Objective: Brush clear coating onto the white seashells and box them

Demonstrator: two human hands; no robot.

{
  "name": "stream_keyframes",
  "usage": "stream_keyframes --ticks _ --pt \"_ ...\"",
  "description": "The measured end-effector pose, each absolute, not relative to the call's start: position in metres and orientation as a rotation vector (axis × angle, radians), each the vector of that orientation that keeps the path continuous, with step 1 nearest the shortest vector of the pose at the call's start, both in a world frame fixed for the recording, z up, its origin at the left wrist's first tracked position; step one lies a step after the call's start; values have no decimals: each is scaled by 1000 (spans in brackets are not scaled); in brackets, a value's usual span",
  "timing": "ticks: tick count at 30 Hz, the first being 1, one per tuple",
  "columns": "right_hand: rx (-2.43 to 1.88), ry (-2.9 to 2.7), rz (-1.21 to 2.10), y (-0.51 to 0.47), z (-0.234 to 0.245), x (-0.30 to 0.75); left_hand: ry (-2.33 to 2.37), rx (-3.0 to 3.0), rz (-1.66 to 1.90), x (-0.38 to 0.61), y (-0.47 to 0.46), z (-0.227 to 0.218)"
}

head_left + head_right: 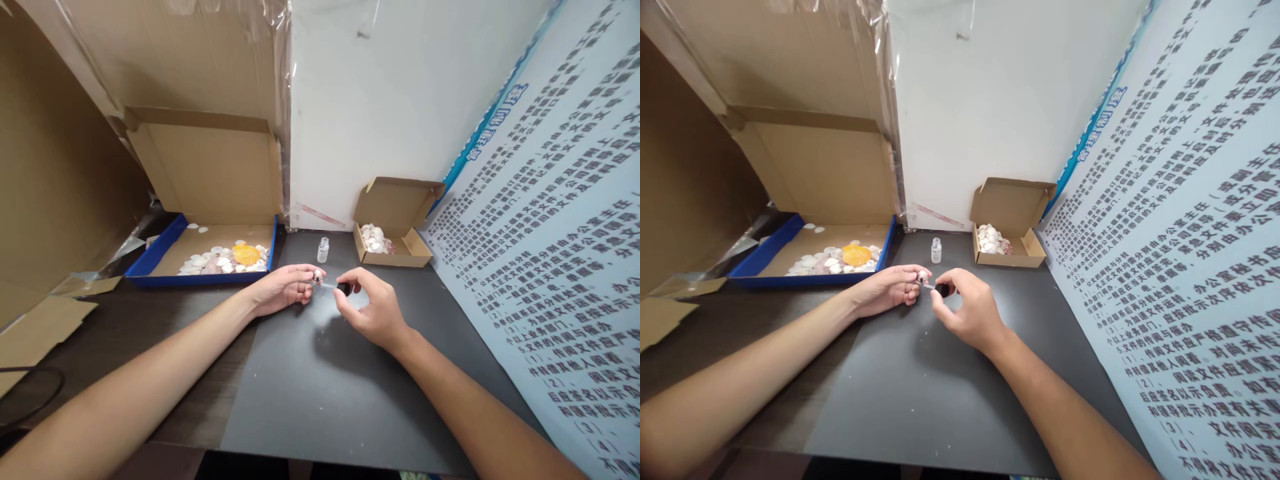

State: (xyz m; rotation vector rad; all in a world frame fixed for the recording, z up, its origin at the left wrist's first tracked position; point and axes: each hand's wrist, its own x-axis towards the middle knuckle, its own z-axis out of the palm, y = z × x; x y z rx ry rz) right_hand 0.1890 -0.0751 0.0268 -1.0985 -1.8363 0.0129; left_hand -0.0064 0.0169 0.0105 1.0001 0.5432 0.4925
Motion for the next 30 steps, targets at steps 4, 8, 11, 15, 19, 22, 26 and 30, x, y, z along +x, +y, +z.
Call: stream_keyframes --ticks 4,8,11,15,19,22,26,30 --pt "-1109 -1801 0 -77 28 188 541 1010 494 -7 17 11" --pt "-1140 -1750 -47 -76 28 188 531 1001 498 -6 16 11" --pt "-1113 -1825 8 -76 28 188 540 1001 502 -6 16 12" --pt "-1132 -1768 -47 -77 28 188 531 1005 500 -6 16 12" --pt "-1145 -1771 -42 -77 28 188 527 1007 496 -7 17 11" --pt "-1127 -1821 22 -77 29 188 540 1007 498 -7 17 10" --pt "-1148 -1738 -47 -77 28 188 536 1005 499 -7 16 10" --pt "-1150 -1763 -28 -77 28 187 532 1006 501 -7 16 11"
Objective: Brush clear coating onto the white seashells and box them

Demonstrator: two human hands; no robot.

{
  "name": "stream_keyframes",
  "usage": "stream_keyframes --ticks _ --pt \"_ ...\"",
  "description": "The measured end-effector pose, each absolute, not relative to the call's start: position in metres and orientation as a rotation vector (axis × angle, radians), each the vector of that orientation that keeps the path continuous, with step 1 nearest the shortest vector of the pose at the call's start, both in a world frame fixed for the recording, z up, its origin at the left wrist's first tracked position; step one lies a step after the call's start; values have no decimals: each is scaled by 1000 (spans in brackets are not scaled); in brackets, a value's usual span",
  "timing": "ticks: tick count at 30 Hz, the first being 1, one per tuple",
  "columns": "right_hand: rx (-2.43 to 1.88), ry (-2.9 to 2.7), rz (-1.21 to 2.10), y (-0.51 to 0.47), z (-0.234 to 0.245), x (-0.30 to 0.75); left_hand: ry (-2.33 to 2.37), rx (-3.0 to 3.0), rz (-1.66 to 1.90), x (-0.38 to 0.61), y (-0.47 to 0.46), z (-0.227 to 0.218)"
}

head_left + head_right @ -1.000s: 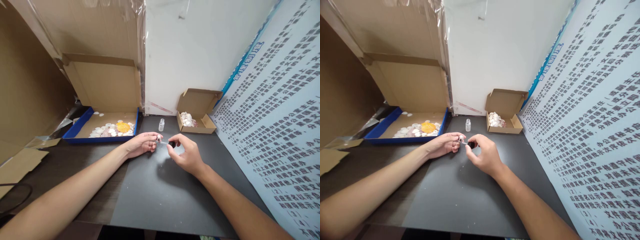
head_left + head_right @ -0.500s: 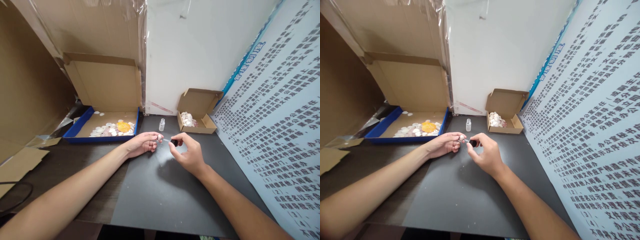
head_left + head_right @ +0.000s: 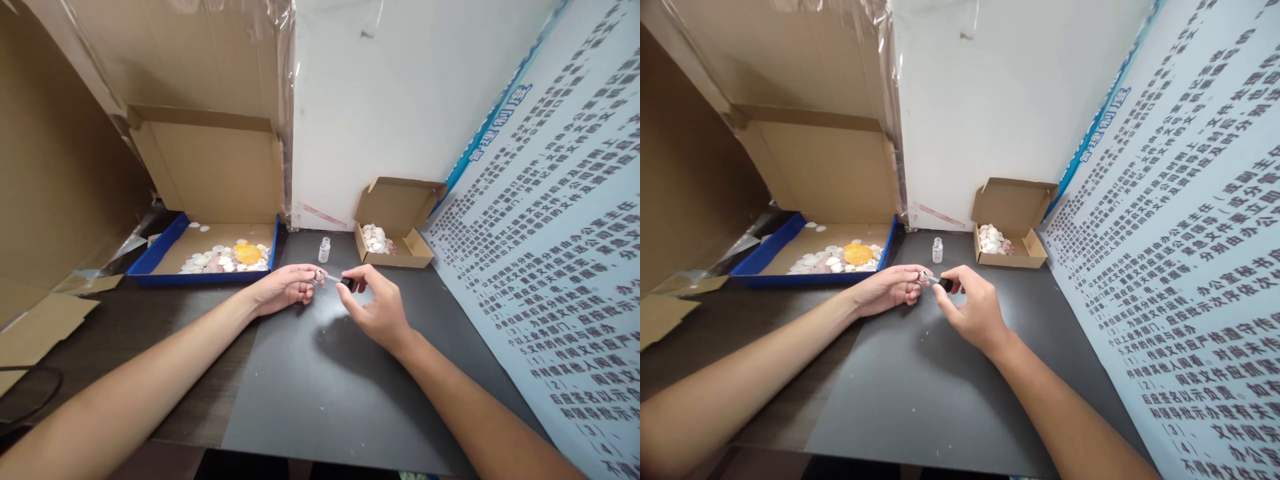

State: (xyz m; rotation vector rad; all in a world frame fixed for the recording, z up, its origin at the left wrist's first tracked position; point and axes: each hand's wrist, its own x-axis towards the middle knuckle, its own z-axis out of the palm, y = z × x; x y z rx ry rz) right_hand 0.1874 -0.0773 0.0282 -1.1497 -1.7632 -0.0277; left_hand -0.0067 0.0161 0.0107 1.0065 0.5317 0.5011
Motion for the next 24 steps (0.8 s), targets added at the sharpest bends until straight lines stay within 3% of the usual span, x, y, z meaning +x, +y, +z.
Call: stream_keyframes --ticks 24 --pt "-1091 -1800 41 -78 28 187 545 1015 494 -7 16 10"
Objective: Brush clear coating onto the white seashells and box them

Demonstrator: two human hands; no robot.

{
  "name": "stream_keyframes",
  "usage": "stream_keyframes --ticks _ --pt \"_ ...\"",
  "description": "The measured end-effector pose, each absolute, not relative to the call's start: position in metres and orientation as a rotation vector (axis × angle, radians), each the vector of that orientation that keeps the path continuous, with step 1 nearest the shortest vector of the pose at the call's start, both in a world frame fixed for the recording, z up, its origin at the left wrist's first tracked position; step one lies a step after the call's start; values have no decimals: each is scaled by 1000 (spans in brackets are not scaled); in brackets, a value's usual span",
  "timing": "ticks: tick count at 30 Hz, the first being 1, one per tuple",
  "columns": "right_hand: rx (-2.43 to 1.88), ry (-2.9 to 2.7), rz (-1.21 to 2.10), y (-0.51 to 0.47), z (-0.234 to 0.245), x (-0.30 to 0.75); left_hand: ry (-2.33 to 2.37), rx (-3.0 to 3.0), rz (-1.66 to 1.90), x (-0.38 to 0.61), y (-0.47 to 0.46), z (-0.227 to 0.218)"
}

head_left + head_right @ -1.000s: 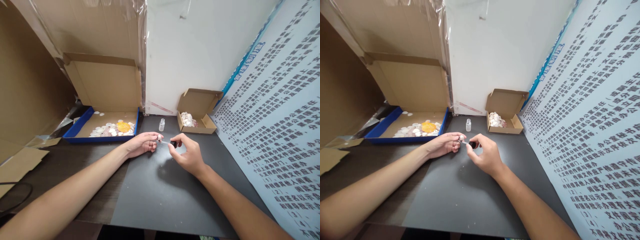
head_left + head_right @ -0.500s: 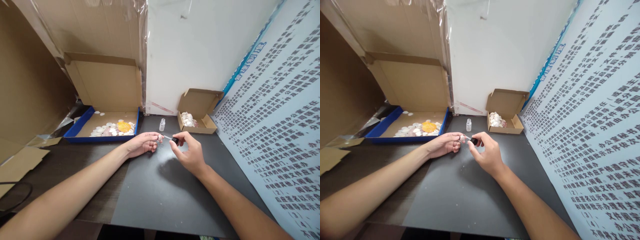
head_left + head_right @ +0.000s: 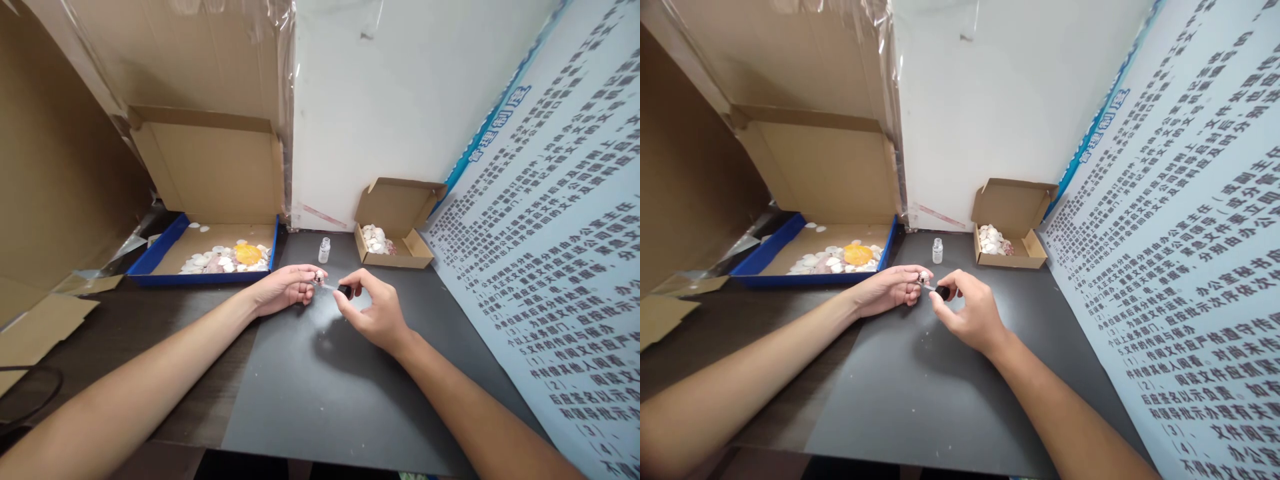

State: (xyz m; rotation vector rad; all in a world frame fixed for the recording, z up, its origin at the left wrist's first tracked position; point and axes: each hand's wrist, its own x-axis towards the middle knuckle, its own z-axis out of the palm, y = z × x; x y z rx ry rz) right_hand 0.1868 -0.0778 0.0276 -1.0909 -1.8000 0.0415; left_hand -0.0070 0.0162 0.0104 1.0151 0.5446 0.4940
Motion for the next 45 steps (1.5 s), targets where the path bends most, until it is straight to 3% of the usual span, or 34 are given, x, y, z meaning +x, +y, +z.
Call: stream_keyframes --ticks 45 --pt "-1068 -1805 115 -79 25 186 513 1010 494 -7 16 9"
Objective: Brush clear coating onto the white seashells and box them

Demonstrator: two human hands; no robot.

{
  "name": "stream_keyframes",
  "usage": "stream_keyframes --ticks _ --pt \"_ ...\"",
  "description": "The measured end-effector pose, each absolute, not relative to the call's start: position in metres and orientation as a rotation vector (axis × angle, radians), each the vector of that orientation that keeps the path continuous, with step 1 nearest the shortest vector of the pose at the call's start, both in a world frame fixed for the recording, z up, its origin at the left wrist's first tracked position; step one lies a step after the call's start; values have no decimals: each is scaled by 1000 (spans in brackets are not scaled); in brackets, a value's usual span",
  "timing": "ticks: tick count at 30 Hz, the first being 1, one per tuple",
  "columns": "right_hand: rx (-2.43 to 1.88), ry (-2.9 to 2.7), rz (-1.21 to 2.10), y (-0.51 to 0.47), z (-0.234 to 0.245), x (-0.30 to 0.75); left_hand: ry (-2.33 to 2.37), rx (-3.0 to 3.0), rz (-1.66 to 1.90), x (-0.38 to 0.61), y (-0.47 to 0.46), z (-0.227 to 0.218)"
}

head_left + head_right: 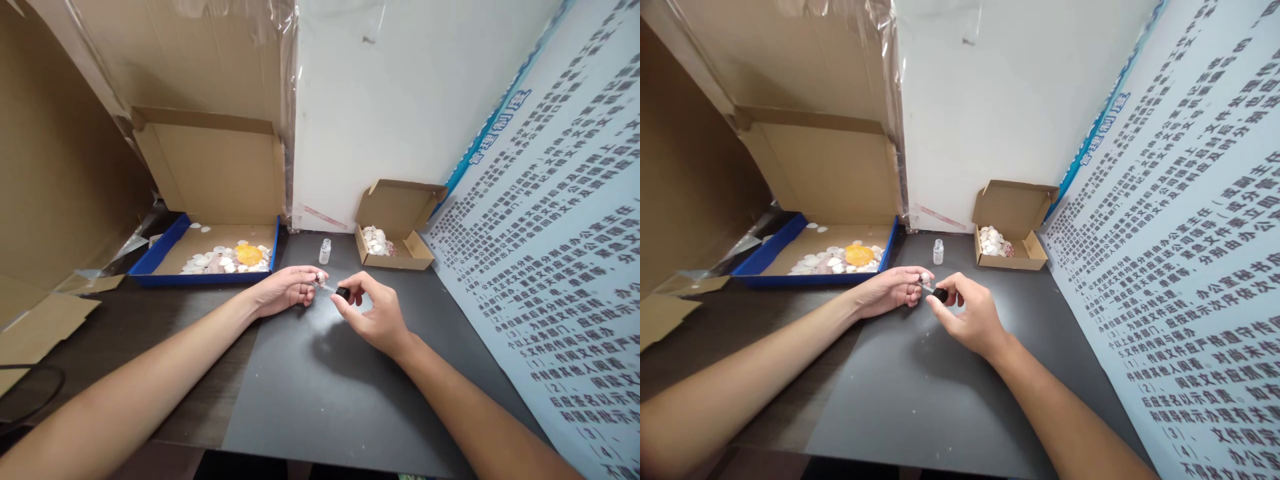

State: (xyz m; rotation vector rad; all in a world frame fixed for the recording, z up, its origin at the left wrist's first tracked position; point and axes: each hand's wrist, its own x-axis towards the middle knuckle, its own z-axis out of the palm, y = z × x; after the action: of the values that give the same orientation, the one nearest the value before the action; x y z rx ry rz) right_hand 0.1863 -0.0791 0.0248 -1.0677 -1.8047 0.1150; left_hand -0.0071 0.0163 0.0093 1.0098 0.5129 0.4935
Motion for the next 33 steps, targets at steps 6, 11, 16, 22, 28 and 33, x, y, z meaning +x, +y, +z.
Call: stream_keyframes --ticks 6,11,16,22,28,33 --pt "-1116 -1743 91 -78 24 188 504 1009 490 -7 16 10" --pt "-1121 -1793 130 -79 26 187 523 1009 491 -7 16 10" --pt "-1115 -1735 81 -79 25 187 514 1011 488 -7 17 9" --pt "-1113 -1797 113 -78 26 187 526 1013 491 -7 16 10" --pt "-1146 -1720 54 -78 27 187 532 1011 493 -7 14 13" --pt "-1135 -1768 104 -78 26 187 533 1021 491 -7 15 11"
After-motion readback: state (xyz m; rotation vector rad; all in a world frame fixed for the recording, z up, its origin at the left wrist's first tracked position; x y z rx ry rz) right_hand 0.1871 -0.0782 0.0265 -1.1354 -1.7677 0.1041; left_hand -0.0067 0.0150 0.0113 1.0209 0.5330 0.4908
